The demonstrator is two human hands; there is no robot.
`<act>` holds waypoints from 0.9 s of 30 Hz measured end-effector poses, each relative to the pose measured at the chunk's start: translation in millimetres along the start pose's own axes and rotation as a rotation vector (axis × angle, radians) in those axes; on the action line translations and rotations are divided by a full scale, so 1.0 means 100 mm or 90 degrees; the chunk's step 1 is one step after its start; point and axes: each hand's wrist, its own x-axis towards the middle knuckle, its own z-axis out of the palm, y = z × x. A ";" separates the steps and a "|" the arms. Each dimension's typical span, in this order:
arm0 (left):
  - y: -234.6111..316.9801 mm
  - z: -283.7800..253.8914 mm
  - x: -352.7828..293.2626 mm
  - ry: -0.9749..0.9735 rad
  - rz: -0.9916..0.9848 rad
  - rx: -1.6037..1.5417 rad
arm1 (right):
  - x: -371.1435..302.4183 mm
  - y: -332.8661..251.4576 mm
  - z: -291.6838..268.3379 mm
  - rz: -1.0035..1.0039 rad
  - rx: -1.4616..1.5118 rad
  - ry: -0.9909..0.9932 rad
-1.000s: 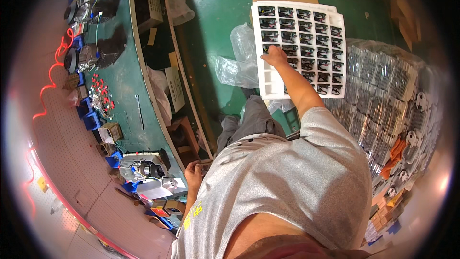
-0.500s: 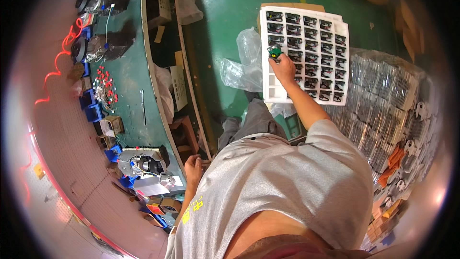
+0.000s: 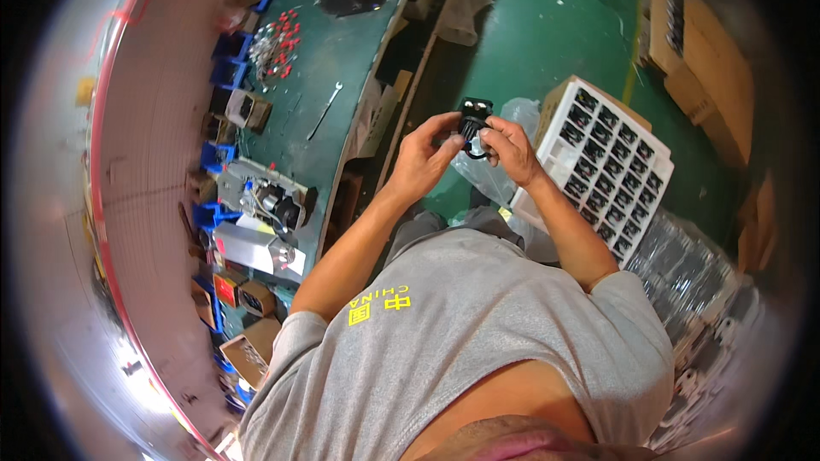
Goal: The person assembles an electronic device on a workbench. They retrieve screws from a box, attach a black plastic component to a metal heatsink, and use a power drill to fasten a silver metal casing onto the assembly.
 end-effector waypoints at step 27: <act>-0.38 -2.52 -1.84 0.340 0.276 0.319 | 0.89 -0.19 2.99 0.273 0.017 -0.248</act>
